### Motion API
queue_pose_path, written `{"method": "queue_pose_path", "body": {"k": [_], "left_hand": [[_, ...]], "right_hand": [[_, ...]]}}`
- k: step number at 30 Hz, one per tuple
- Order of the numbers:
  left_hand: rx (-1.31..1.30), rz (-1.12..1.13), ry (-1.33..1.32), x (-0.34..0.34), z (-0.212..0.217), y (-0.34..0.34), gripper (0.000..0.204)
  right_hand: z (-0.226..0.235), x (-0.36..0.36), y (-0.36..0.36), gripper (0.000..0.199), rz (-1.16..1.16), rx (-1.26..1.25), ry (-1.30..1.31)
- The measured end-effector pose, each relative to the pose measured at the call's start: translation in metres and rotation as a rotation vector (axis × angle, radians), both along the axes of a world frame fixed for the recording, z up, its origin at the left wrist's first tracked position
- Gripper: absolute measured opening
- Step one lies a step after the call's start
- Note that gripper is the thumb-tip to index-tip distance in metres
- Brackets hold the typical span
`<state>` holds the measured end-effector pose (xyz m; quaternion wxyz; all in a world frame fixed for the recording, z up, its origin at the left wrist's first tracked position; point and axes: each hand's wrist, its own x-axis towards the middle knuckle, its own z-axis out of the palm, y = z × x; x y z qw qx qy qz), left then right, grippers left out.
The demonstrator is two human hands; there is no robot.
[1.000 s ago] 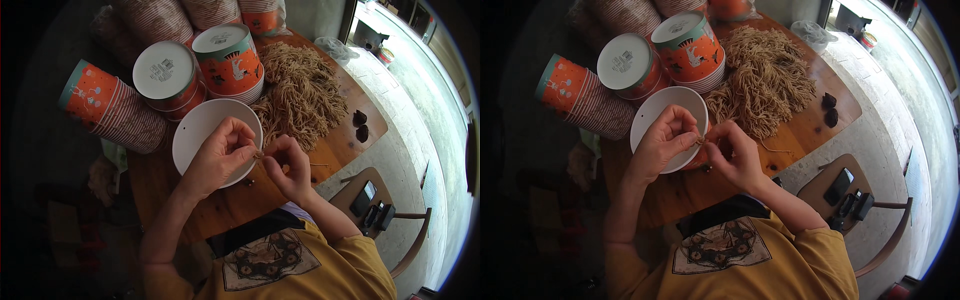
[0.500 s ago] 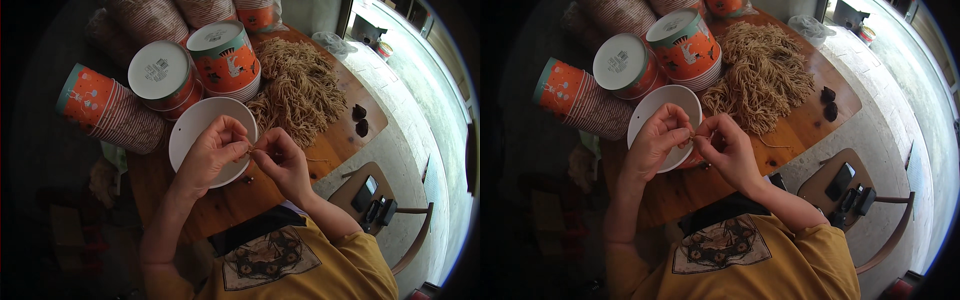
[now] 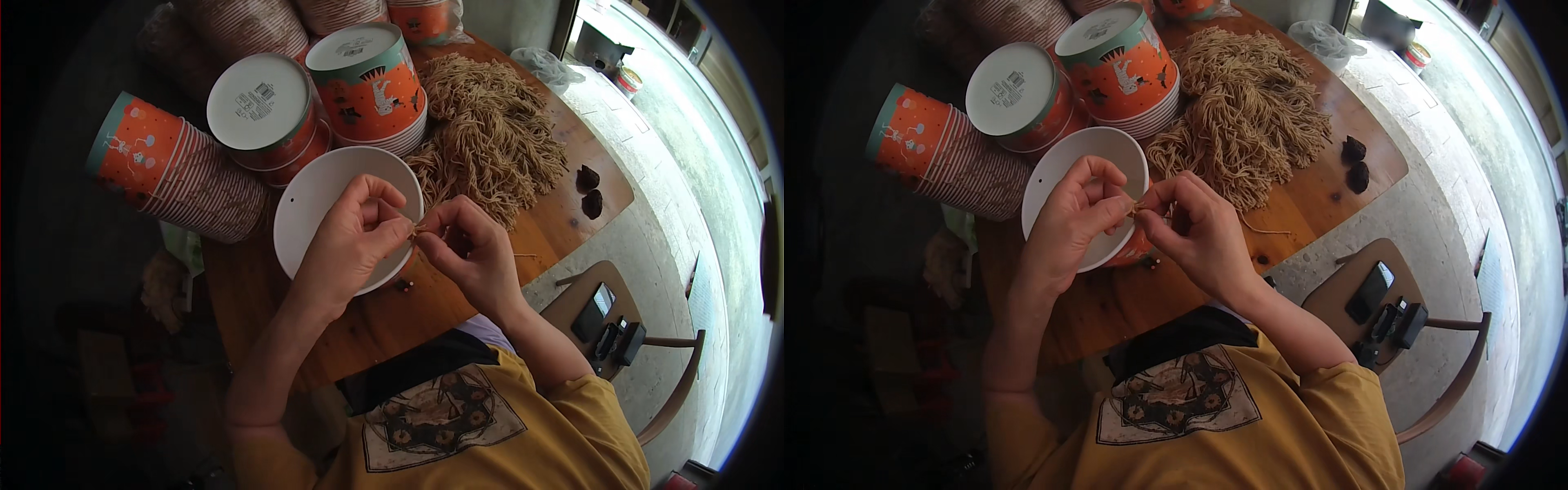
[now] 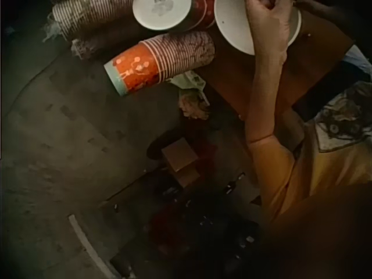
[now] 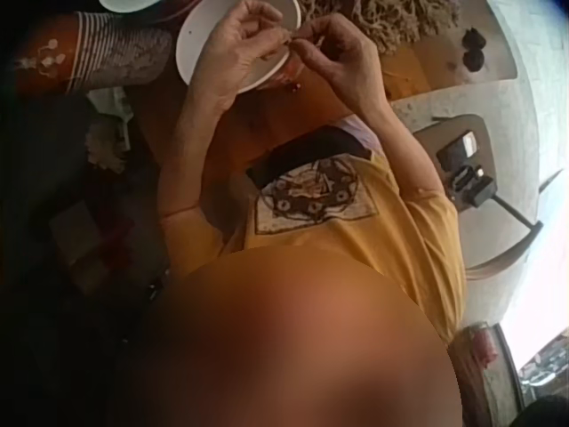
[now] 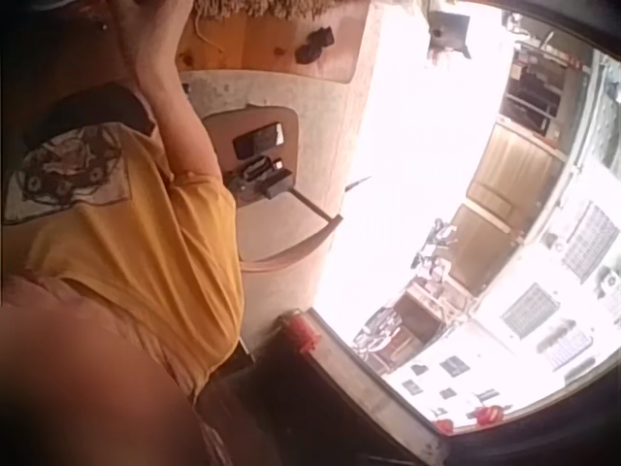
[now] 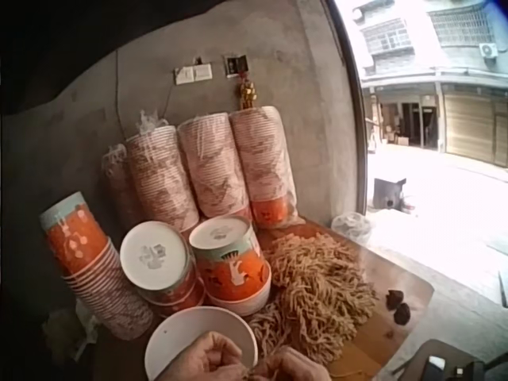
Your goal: Attaching string handles to pre-printed paper cups at a workstation.
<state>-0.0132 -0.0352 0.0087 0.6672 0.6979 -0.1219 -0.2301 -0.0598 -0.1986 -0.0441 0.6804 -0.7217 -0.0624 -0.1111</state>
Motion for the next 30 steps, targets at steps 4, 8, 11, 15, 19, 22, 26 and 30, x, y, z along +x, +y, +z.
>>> {"method": "queue_pose_path", "body": {"k": [4,8,11,15,19,22,26,30], "left_hand": [[0.101,-0.015,-0.215,-0.005,0.001,-0.005,0.019],[0.100,-0.035,-0.230,-0.004,-0.001,-0.005,0.022],[0.070,-0.052,-0.199,-0.006,-0.003,-0.004,0.024],[0.163,-0.065,-0.365,-0.014,-0.004,-0.005,0.027],[0.251,-0.072,-0.415,-0.014,-0.001,-0.007,0.027],[0.221,-0.064,-0.399,-0.014,-0.002,-0.006,0.027],[0.188,-0.056,-0.365,-0.014,-0.004,-0.004,0.027],[0.179,-0.052,-0.380,-0.013,-0.006,-0.004,0.027]], "right_hand": [[0.001,0.002,-0.004,0.012,0.013,-0.012,-0.059],[-0.002,0.005,-0.007,0.012,0.004,-0.071,-0.058],[-0.003,0.006,-0.007,0.014,0.098,0.206,0.102],[-0.002,0.005,-0.005,0.017,0.171,0.335,0.229],[-0.004,0.006,-0.004,0.020,0.198,0.403,0.251],[-0.007,0.005,-0.005,0.020,0.190,0.459,0.291],[-0.011,0.006,-0.007,0.020,0.191,0.490,0.278],[-0.014,0.007,-0.009,0.023,0.214,0.494,0.266]]}}
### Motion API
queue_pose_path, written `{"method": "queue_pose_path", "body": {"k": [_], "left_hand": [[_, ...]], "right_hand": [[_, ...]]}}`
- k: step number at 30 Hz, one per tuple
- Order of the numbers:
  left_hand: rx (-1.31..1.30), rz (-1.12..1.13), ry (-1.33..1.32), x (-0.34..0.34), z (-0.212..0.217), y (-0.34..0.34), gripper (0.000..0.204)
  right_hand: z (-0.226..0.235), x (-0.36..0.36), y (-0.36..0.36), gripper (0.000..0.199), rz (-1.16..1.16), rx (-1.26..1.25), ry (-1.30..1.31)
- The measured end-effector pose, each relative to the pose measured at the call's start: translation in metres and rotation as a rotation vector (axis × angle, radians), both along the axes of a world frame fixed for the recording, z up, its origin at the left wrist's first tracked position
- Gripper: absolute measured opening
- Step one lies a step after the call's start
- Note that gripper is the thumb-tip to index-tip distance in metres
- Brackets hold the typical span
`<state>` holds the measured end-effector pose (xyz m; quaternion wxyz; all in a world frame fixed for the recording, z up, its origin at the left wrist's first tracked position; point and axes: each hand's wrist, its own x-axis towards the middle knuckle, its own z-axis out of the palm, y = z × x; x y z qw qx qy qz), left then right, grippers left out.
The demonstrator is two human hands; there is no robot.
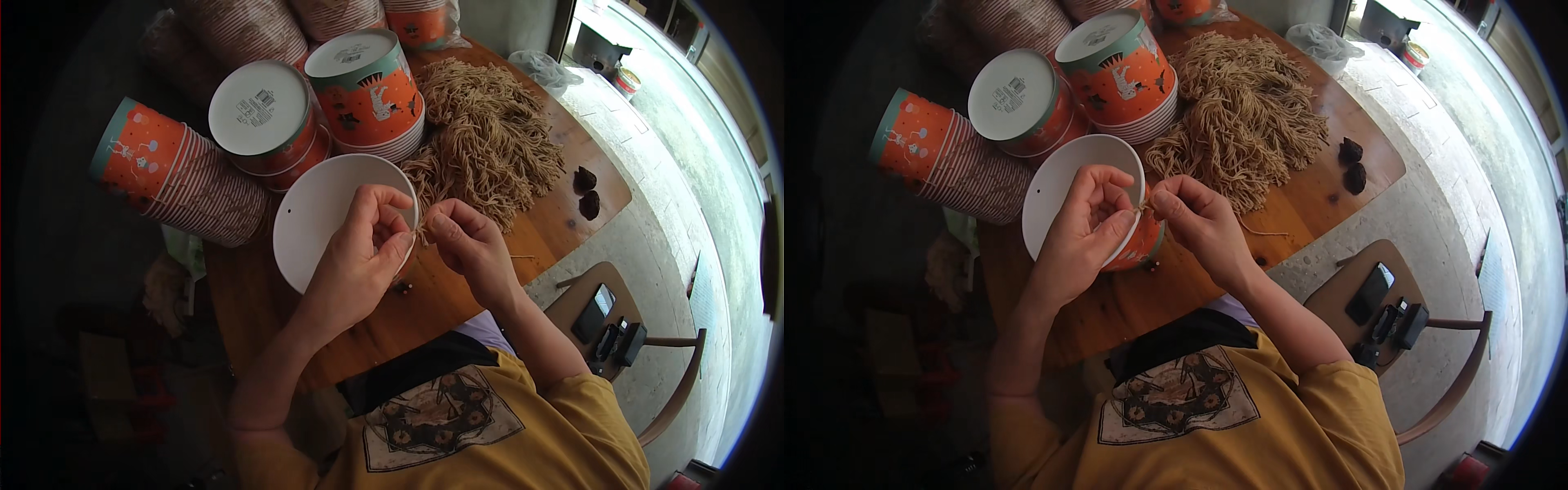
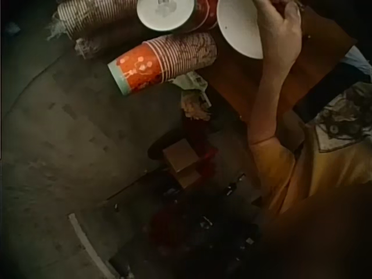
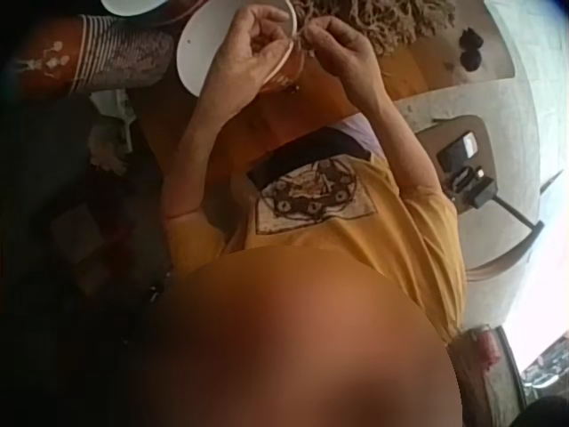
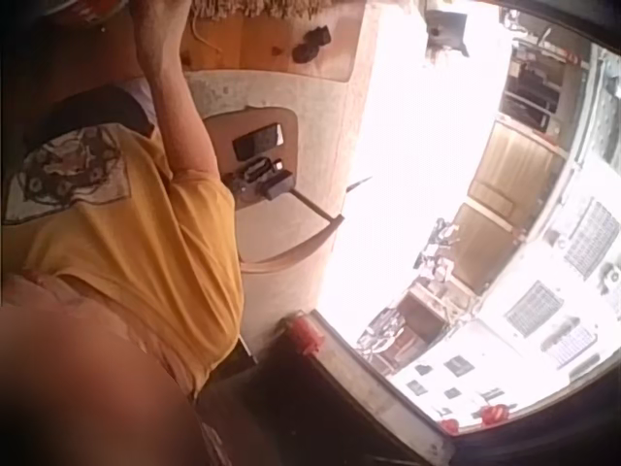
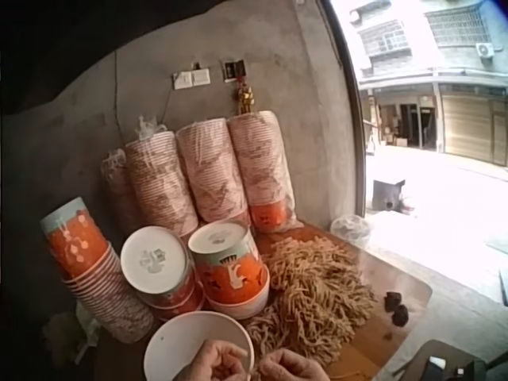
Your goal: Attaching string handles to pre-printed paper cups at a workstation.
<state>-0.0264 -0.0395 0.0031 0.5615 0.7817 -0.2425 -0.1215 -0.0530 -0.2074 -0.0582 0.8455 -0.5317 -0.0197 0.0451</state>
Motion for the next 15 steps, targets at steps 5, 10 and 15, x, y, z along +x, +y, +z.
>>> {"method": "queue_pose_path", "body": {"k": [5,10,15], "left_hand": [[-0.015,-0.002,0.047,0.0011,-0.0005,0.0019,0.026],[-0.009,0.010,0.086,0.0003,0.0015,0.0008,0.026],[-0.004,0.016,0.057,0.0015,-0.0017,0.0005,0.023]], "right_hand": [[-0.0014,0.0007,0.0007,0.023,-0.035,-0.017,-0.022],[-0.0025,0.0019,-0.0017,0.022,-0.084,-0.041,-0.040],[-0.0062,0.0026,-0.0015,0.020,-0.116,-0.021,-0.088]]}}
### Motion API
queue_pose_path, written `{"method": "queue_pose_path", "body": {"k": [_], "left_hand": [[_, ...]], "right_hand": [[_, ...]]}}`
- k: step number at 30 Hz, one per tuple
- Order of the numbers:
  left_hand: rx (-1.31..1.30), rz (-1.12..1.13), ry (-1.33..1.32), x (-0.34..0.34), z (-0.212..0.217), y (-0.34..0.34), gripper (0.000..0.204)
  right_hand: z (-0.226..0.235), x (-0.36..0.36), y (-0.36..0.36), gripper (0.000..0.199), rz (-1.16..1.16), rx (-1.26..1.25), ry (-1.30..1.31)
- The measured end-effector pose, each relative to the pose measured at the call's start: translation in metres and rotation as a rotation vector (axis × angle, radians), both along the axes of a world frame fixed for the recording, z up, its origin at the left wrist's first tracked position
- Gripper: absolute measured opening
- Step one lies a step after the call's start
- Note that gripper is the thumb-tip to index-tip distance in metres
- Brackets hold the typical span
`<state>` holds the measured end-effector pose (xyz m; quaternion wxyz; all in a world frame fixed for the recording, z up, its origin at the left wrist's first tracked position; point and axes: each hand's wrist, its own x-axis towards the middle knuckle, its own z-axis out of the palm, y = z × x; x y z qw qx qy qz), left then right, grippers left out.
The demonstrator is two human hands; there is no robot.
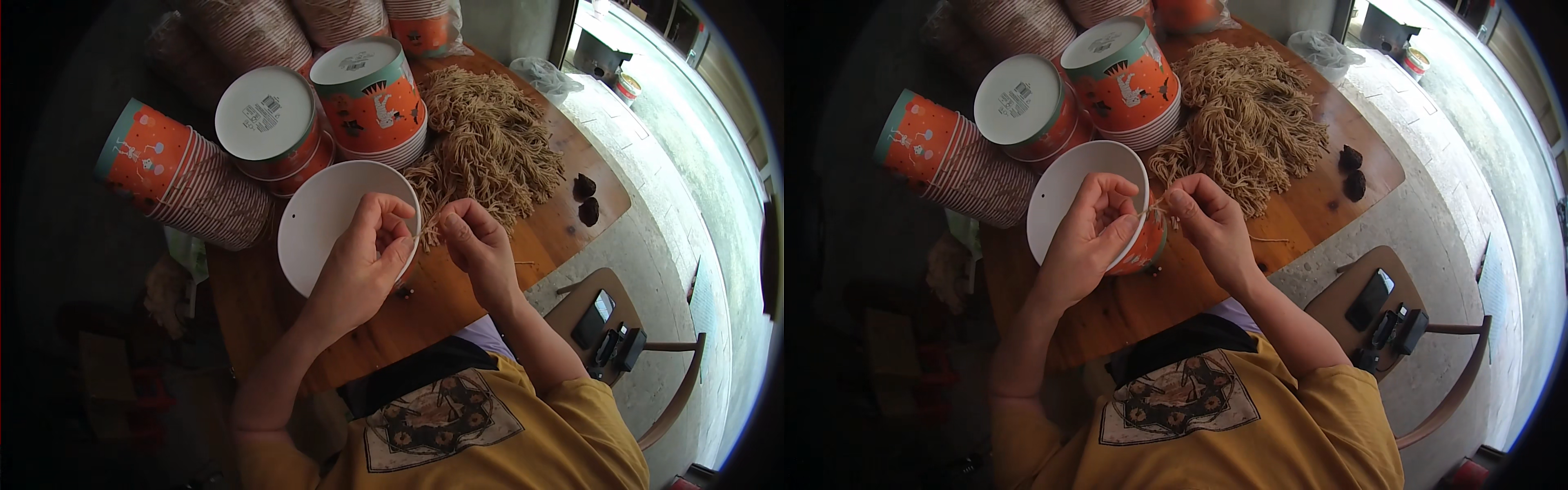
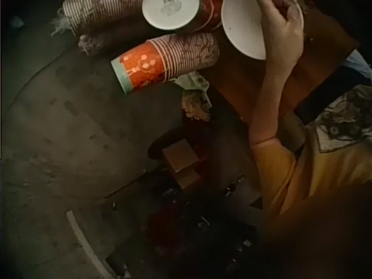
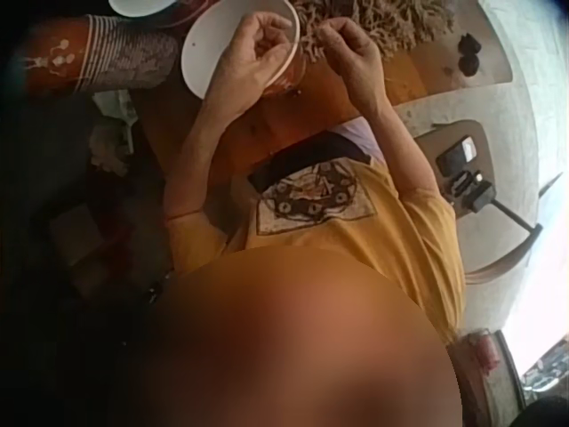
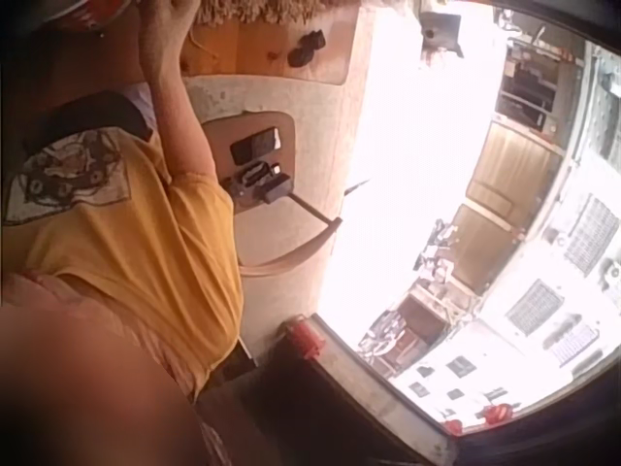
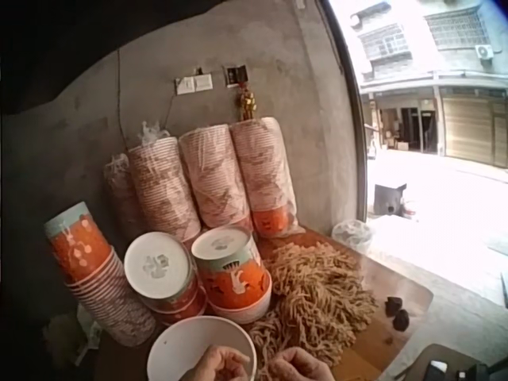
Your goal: Attaching string handles to pre-printed paper cups at a workstation.
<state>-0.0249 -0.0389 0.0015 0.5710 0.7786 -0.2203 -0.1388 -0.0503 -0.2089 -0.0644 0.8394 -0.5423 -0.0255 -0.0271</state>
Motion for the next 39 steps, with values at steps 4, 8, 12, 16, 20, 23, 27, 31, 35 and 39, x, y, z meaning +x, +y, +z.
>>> {"method": "queue_pose_path", "body": {"k": [4,8,12,16,20,23,27,31,35,39], "left_hand": [[-0.021,0.001,-0.021,0.000,-0.002,0.001,0.022],[0.014,0.012,-0.070,-0.003,0.003,-0.001,0.024],[0.219,-0.027,-0.354,-0.004,0.002,-0.002,0.024],[0.289,0.000,-0.537,-0.004,-0.002,-0.002,0.013],[0.267,0.025,-0.552,-0.004,-0.003,-0.001,0.010],[0.298,0.017,-0.613,-0.005,-0.004,0.000,0.009],[0.354,0.038,-0.736,-0.004,-0.003,0.004,0.008],[0.413,0.049,-0.831,-0.003,-0.003,0.006,0.010],[0.413,0.038,-0.835,-0.006,-0.005,0.007,0.010],[0.425,0.029,-0.836,-0.006,-0.004,0.012,0.014]], "right_hand": [[0.001,-0.002,-0.001,0.019,-0.003,0.019,-0.011],[0.004,-0.003,-0.001,0.018,-0.035,-0.016,-0.064],[0.006,-0.004,-0.001,0.014,-0.051,-0.024,-0.034],[0.004,-0.004,-0.006,0.011,-0.120,0.050,-0.018],[0.006,-0.005,-0.008,0.012,-0.123,-0.140,-0.105],[0.004,-0.006,-0.015,0.015,-0.081,-0.571,-0.243],[0.022,-0.012,-0.019,0.010,-0.106,-0.891,-0.392],[0.017,-0.014,-0.021,0.009,-0.054,-0.971,-0.484],[0.018,-0.019,-0.023,0.009,-0.049,-0.905,-0.458],[0.024,-0.019,-0.021,0.009,-0.046,-0.899,-0.418]]}}
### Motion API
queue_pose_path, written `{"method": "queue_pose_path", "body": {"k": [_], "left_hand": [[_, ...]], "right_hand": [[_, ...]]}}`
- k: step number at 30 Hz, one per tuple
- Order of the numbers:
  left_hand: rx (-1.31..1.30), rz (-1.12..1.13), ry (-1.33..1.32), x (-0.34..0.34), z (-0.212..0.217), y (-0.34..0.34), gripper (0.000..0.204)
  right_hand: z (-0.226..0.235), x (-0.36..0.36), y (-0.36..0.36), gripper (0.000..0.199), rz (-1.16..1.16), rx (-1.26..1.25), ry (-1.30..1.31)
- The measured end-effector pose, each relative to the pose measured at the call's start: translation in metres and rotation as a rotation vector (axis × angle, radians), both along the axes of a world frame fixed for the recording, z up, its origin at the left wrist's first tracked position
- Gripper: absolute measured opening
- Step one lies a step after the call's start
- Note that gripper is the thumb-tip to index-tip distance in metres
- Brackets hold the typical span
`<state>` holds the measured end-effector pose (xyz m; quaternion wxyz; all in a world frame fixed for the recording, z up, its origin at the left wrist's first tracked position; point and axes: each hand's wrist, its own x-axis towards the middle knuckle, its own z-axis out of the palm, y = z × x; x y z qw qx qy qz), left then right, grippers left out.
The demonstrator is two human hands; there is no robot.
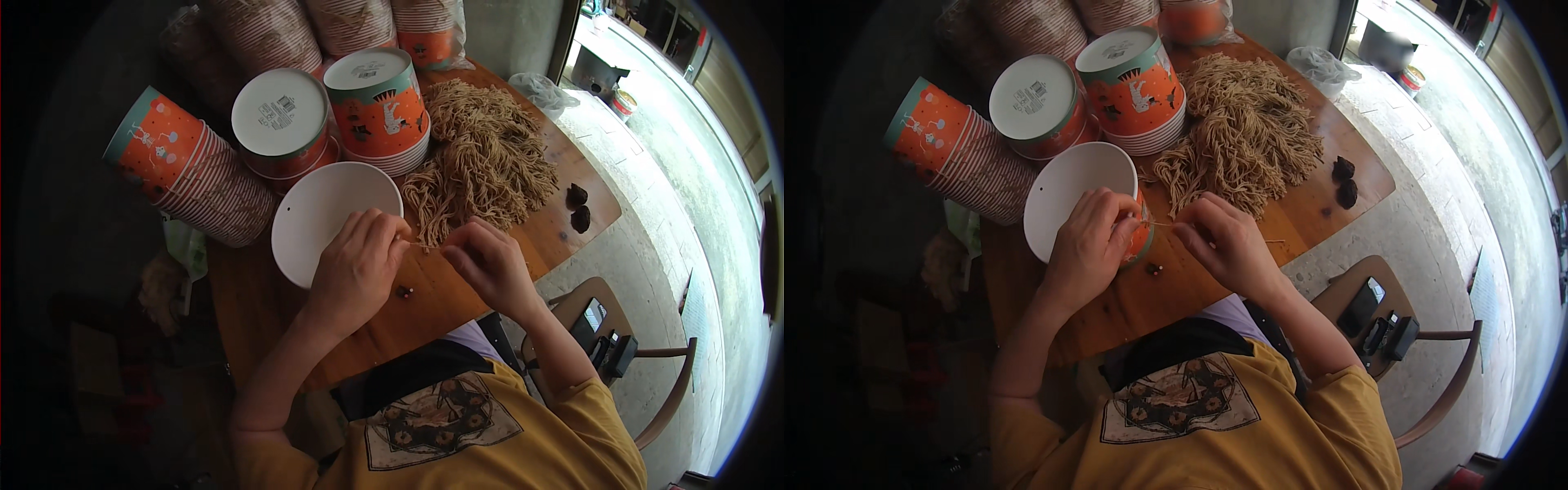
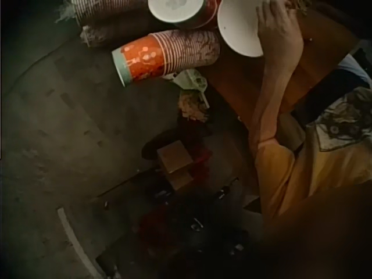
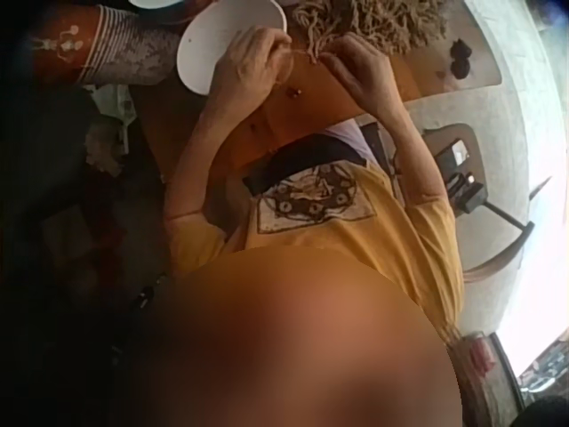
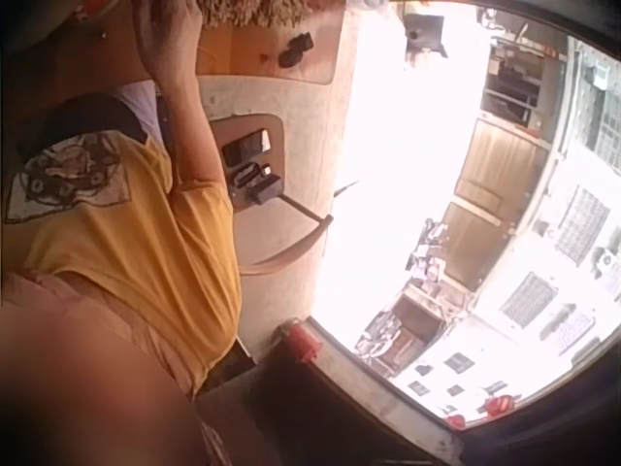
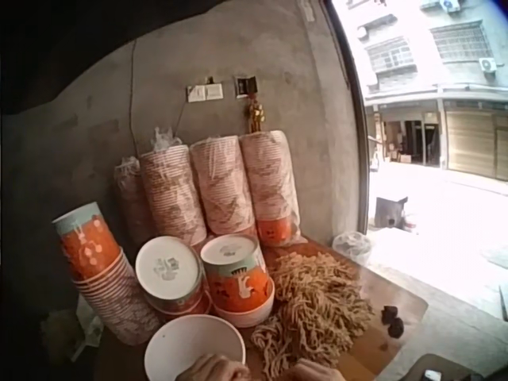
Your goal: Attaching string handles to pre-printed paper cups at a workstation.
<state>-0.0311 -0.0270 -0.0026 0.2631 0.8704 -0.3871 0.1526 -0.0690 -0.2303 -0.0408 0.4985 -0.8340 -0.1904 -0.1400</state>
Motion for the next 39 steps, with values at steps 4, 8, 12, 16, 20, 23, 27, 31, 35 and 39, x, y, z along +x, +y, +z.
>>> {"method": "queue_pose_path", "body": {"k": [4,8,12,16,20,23,27,31,35,39], "left_hand": [[-0.017,0.013,0.046,-0.007,0.001,0.006,0.020],[-0.033,0.003,0.027,-0.007,0.000,0.009,0.022],[-0.019,0.016,0.050,-0.008,-0.003,0.012,0.027],[-0.006,0.040,-0.023,-0.005,-0.005,0.014,0.028],[0.017,0.046,-0.012,-0.006,-0.002,0.021,0.033],[0.085,0.053,-0.022,-0.008,-0.001,0.024,0.035],[0.101,0.078,-0.025,-0.008,-0.002,0.027,0.036],[0.067,0.038,-0.042,-0.007,-0.003,0.031,0.032],[0.116,0.066,0.021,-0.010,0.001,0.038,0.026],[0.054,0.124,-0.032,-0.017,-0.004,0.034,0.024]], "right_hand": [[-0.004,0.005,0.001,0.009,0.007,0.102,0.045],[-0.006,0.006,0.004,0.012,0.009,0.160,0.133],[-0.010,0.009,0.009,0.012,0.030,0.195,0.068],[0.002,0.009,0.014,0.012,0.088,0.062,0.252],[-0.002,0.009,0.016,0.014,0.046,0.088,0.197],[-0.001,0.012,0.022,0.013,0.080,0.173,0.151],[0.018,0.023,0.034,0.012,0.161,0.248,0.119],[0.024,0.037,0.043,0.016,0.253,0.489,0.304],[0.022,0.044,0.045,0.016,0.251,0.575,0.450],[0.024,0.036,0.052,0.015,0.327,0.507,0.285]]}}
